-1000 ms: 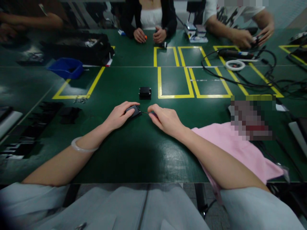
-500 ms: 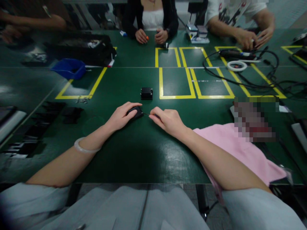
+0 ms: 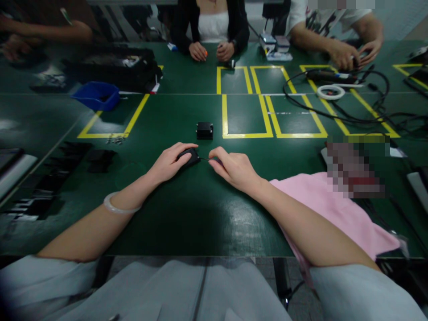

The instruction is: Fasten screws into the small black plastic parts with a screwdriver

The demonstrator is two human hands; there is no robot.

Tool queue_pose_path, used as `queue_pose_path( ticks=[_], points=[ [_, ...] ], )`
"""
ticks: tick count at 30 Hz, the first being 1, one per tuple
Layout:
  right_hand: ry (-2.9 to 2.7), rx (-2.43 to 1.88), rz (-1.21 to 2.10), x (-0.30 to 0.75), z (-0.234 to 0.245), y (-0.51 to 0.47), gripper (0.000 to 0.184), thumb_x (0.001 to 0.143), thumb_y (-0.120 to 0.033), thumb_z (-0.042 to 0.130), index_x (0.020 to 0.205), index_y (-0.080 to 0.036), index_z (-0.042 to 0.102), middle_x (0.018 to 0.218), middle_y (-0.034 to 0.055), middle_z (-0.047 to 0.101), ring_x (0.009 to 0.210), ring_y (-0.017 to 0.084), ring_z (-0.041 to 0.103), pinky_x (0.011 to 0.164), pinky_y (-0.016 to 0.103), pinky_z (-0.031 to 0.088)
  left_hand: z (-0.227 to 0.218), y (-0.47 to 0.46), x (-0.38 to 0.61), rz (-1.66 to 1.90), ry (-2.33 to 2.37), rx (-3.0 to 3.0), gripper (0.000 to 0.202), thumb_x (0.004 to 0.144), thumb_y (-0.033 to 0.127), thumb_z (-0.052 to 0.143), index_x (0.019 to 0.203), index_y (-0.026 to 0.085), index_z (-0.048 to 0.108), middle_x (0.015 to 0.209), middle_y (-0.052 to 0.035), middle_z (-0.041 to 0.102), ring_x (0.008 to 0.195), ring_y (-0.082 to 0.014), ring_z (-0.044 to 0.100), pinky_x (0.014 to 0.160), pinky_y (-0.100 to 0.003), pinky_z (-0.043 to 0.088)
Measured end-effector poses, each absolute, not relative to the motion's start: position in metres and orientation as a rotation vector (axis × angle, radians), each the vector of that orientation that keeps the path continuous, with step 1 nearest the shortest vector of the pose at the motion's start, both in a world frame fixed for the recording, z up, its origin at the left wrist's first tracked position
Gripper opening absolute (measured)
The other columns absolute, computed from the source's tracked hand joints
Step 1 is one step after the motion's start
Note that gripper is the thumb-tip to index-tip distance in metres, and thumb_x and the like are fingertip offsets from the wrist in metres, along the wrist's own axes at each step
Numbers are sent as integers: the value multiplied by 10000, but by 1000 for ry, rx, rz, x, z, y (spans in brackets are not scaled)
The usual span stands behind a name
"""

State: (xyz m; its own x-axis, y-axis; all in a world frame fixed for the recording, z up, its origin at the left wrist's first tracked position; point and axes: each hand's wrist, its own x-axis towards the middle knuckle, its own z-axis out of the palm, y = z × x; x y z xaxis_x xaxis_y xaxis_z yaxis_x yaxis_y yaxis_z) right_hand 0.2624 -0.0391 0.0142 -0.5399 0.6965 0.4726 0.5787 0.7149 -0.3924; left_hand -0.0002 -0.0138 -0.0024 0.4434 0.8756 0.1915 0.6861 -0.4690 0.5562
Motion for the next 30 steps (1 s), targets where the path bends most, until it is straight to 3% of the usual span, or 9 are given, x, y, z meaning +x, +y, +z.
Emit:
queue_pose_path(
  ticks=[3,11,18,30],
  points=[
    [-2329,-997,288,264,14,-38,301,1035,-386,395,1051,-164,598,735,42,680,590,168,627,585,266,414,-2,-14,0,650,1319,2301,469,1026,441,396,1357,186,609,1215,-92,646,1116,-255,616,965,-383,459],
    [-2311,-1000,294,263,15,-40,247,1003,-313,407,1130,-174,568,795,44,686,640,169,637,616,268,418,-4,-13,0,655,1325,2295,461,1028,437,391,1355,192,605,1221,-91,646,1137,-257,610,985,-392,454],
    [-2329,-1048,324,264,16,-38,326,1026,-411,387,1072,-167,599,743,42,655,623,177,618,618,279,415,-1,-14,1,640,1344,2291,471,1026,443,384,1356,192,605,1226,-94,646,1127,-259,613,976,-393,461],
    [-2297,-997,308,263,15,-41,234,1000,-305,432,1148,-183,564,833,47,709,663,167,654,634,267,434,-4,-14,-1,650,1344,2291,466,1029,448,380,1358,205,603,1218,-88,645,1113,-254,617,975,-394,465]
  ],
)
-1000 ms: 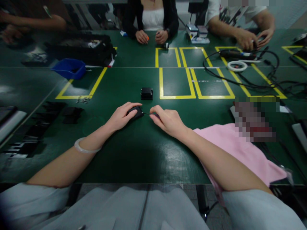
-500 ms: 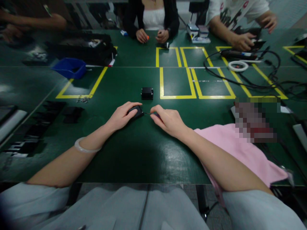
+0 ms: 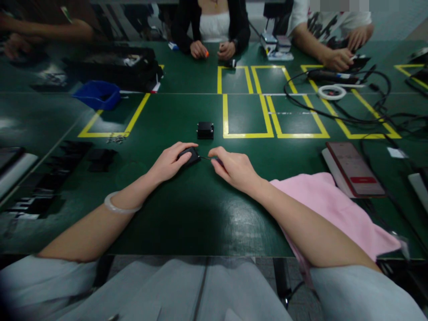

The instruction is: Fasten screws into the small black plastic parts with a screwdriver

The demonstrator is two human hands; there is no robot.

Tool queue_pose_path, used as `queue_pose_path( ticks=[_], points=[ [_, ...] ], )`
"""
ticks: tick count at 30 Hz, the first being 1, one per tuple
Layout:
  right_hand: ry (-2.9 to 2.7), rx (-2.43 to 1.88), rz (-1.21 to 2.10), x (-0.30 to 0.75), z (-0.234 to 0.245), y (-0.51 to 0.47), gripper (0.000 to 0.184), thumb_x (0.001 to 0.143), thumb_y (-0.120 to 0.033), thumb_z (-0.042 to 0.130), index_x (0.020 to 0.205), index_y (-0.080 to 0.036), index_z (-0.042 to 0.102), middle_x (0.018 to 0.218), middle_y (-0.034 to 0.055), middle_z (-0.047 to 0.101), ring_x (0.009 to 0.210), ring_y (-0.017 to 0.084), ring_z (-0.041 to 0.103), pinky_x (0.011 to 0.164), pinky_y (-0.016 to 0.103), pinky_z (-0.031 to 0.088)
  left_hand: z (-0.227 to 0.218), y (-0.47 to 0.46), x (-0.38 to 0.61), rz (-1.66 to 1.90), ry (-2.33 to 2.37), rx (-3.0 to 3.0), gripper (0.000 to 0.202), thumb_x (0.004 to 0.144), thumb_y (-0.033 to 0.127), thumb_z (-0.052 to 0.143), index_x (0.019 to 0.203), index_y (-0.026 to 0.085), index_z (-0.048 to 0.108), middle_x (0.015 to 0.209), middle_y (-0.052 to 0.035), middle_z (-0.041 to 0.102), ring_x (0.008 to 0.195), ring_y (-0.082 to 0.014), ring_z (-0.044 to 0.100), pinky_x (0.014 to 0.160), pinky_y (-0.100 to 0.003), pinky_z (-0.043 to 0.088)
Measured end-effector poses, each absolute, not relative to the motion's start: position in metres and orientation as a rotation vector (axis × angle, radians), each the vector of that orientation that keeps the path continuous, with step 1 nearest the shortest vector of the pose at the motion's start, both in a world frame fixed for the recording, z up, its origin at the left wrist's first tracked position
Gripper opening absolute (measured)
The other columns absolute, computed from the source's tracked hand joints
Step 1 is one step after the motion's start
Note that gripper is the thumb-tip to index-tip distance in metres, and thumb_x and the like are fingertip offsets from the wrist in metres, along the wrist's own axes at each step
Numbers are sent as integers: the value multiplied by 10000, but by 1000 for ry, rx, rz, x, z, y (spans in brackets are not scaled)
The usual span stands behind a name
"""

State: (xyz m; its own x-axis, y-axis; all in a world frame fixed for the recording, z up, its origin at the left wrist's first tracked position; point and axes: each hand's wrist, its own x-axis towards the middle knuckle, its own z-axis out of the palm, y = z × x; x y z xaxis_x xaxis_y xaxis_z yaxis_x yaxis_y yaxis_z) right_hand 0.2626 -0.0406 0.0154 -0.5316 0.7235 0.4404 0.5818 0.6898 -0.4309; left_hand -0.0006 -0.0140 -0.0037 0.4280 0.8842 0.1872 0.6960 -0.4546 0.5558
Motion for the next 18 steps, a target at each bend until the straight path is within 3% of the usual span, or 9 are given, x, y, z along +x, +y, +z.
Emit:
queue_pose_path(
  ticks=[4,11,18],
  points=[
    [-2330,-1033,317,264,15,-39,246,1013,-377,431,1085,-197,582,755,25,680,625,162,625,611,259,410,-3,-14,0,647,1342,2290,467,1028,450,378,1359,208,601,1223,-90,646,1123,-257,615,983,-397,466],
    [-2310,-975,271,262,15,-41,217,997,-285,431,1126,-175,565,834,53,705,655,161,643,628,263,428,-4,-13,1,650,1348,2294,455,1026,441,388,1353,209,604,1219,-83,647,1126,-253,615,992,-391,462],
    [-2317,-1042,304,263,14,-39,238,1012,-363,431,1084,-191,578,748,25,663,636,163,623,617,263,413,-2,-15,0,642,1344,2296,471,1031,447,381,1360,192,600,1224,-94,644,1128,-256,615,984,-394,461]
  ],
)
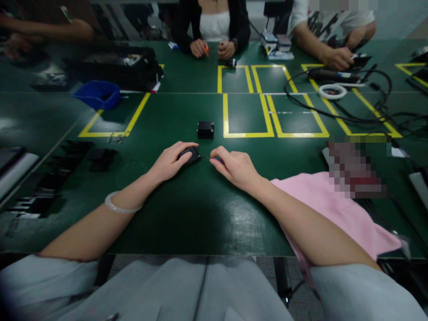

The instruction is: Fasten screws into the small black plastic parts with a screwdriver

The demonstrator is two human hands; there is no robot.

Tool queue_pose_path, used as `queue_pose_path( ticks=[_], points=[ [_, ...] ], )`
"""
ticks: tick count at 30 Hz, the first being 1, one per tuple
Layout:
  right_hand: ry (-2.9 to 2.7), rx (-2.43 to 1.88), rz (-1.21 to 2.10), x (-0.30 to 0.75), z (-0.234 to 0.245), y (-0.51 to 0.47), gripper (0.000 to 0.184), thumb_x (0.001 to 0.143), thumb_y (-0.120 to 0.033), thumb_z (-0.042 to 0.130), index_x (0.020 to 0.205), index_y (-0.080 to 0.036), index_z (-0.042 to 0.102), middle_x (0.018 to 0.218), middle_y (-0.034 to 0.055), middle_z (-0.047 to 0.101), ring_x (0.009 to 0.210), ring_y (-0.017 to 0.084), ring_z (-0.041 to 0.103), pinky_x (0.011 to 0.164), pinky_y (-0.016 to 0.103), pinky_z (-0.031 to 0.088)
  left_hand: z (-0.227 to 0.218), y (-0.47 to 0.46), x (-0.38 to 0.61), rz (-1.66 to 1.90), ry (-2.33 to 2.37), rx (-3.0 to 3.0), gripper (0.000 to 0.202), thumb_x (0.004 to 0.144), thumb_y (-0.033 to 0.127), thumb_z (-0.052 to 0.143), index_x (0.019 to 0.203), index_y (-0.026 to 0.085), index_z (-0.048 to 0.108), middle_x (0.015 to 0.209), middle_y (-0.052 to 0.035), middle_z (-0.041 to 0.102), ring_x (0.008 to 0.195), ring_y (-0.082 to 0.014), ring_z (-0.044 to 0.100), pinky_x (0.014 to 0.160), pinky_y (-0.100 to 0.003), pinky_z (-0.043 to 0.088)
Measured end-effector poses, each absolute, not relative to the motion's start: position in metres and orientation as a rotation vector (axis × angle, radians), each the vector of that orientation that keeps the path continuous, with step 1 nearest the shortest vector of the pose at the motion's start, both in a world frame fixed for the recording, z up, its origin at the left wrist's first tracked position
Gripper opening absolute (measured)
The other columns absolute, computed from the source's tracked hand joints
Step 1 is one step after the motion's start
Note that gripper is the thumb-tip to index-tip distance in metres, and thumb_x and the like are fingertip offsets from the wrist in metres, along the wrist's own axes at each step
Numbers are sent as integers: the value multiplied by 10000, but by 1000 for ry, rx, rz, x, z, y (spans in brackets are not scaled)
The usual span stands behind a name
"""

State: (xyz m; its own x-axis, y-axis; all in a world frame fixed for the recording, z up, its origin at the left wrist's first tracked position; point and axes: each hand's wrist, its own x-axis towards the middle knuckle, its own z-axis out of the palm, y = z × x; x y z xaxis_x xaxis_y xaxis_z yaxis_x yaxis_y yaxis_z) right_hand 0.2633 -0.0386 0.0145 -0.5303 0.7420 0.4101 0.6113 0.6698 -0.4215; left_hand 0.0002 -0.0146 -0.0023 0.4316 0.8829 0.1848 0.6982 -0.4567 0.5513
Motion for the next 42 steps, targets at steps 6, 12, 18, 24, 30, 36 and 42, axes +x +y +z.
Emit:
queue_pose_path(
  ticks=[6,12,18,24,30,36,42],
  points=[
    [-2291,-974,266,261,16,-42,198,986,-276,456,1125,-187,565,796,28,687,635,151,622,627,261,425,-2,-15,0,643,1336,2302,465,1032,449,384,1359,199,600,1230,-92,642,1131,-256,612,983,-395,461],
    [-2322,-1039,291,263,16,-39,230,1007,-373,448,1060,-201,591,754,22,665,648,161,623,627,263,417,-3,-14,0,645,1338,2298,469,1029,457,378,1360,208,598,1217,-87,648,1128,-257,615,985,-396,465],
    [-2297,-994,250,261,15,-41,201,988,-295,450,1099,-190,579,808,39,697,664,167,640,622,271,427,-3,-13,-1,643,1331,2311,470,1032,447,376,1364,198,596,1225,-91,644,1129,-255,614,990,-391,461],
    [-2269,-995,285,262,13,-41,207,988,-344,485,1115,-209,576,852,44,709,739,186,668,669,285,457,-2,-14,0,636,1337,2318,470,1029,449,372,1361,203,596,1223,-93,651,1134,-257,613,997,-396,463],
    [-2263,-1016,264,261,15,-40,190,1001,-342,451,1056,-216,582,762,19,669,647,165,622,632,271,434,-2,-15,1,637,1331,2317,459,1027,439,383,1357,204,598,1213,-91,649,1132,-255,615,991,-394,463],
    [-2257,-962,236,261,16,-42,186,971,-285,479,1112,-194,560,823,39,692,704,182,664,647,281,456,-3,-15,0,640,1328,2319,471,1032,438,382,1364,182,597,1220,-97,643,1129,-256,615,984,-392,461],
    [-2276,-1008,269,262,15,-41,222,1004,-364,459,1105,-198,566,776,28,677,680,182,656,643,282,458,0,-17,1,623,1338,2318,472,1034,452,368,1365,199,591,1221,-94,644,1129,-257,616,983,-392,465]
  ],
)
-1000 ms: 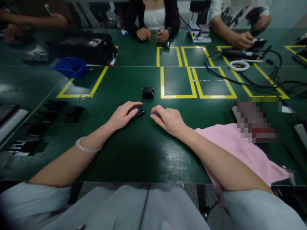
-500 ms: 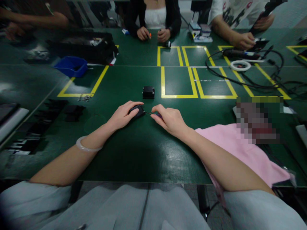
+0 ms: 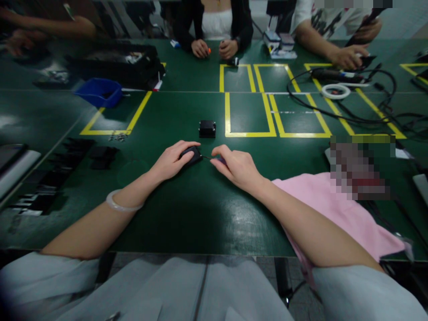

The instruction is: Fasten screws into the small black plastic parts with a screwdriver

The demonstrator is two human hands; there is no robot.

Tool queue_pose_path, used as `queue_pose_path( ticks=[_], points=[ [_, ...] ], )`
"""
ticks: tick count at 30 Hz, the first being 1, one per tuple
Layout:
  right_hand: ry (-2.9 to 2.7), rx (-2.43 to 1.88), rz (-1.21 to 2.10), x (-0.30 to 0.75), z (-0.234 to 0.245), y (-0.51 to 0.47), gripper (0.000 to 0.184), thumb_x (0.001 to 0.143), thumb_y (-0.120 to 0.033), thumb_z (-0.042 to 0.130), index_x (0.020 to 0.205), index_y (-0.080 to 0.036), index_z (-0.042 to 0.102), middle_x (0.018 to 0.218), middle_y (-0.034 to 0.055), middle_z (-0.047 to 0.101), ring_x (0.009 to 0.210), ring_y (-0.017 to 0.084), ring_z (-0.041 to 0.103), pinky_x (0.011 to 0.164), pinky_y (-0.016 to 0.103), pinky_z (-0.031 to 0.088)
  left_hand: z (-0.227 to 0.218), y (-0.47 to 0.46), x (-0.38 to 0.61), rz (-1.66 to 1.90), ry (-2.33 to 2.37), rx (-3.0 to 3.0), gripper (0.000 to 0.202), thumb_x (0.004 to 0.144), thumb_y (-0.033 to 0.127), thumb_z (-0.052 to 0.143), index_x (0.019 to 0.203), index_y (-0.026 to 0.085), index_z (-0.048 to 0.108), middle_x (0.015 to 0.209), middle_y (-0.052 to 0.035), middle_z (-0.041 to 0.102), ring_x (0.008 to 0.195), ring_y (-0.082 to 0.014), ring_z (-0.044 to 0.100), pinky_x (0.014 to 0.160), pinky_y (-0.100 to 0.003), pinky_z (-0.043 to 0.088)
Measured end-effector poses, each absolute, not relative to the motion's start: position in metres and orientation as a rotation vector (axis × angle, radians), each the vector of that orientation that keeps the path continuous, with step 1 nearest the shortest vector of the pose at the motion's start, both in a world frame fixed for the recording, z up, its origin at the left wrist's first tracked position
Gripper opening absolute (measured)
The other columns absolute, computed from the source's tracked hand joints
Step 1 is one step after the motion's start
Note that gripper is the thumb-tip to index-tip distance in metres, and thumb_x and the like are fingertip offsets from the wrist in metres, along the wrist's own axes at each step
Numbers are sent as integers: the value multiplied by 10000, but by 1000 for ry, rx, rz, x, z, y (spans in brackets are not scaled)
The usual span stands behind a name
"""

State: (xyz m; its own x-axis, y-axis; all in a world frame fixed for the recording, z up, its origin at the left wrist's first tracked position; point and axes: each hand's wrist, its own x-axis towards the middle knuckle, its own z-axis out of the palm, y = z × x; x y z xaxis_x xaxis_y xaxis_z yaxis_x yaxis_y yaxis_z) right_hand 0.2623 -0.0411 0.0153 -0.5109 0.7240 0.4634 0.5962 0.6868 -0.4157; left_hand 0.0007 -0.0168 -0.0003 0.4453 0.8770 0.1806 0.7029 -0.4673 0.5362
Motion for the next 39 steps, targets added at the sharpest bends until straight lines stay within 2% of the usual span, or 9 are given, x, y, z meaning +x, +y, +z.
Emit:
queue_pose_path(
  ticks=[7,13,20,25,31,36,39],
  points=[
    [-2249,-972,237,261,14,-42,203,976,-287,471,1136,-193,552,813,35,694,686,177,668,645,280,465,-1,-17,1,628,1333,2330,474,1034,441,379,1376,186,586,1212,-96,638,1125,-255,612,978,-385,460],
    [-2255,-963,234,262,13,-40,212,1004,-365,474,1104,-198,558,807,34,699,685,186,683,637,281,474,-2,-17,2,640,1329,2337,484,1035,451,371,1370,179,589,1197,-97,643,1107,-251,615,969,-381,464],
    [-2242,-951,179,261,13,-42,191,978,-283,476,1129,-192,550,777,26,685,661,185,675,618,278,467,-2,-18,2,632,1327,2327,482,1035,455,377,1380,189,582,1225,-95,635,1144,-257,607,986,-383,457],
    [-2245,-973,212,262,13,-40,183,995,-328,472,1103,-206,556,774,17,678,657,173,659,616,269,456,-2,-18,2,631,1330,2325,482,1038,457,371,1379,190,583,1213,-94,635,1133,-254,610,977,-380,461],
    [-2245,-946,207,261,13,-42,197,969,-272,484,1142,-199,543,775,14,673,662,171,654,620,274,449,-3,-17,2,636,1317,2319,483,1036,453,379,1378,181,584,1231,-98,636,1143,-261,609,984,-387,457],
    [-2260,-977,257,263,15,-40,174,994,-324,485,1102,-209,557,769,10,669,653,163,646,625,269,446,-2,-17,2,628,1323,2315,484,1036,451,372,1375,180,588,1232,-100,639,1134,-258,612,976,-388,461],
    [-2263,-975,242,262,15,-41,181,996,-297,462,1111,-199,561,776,20,679,655,166,653,625,271,454,-2,-17,1,630,1321,2312,482,1035,454,378,1379,189,585,1241,-97,638,1148,-256,609,993,-390,457]
  ],
)
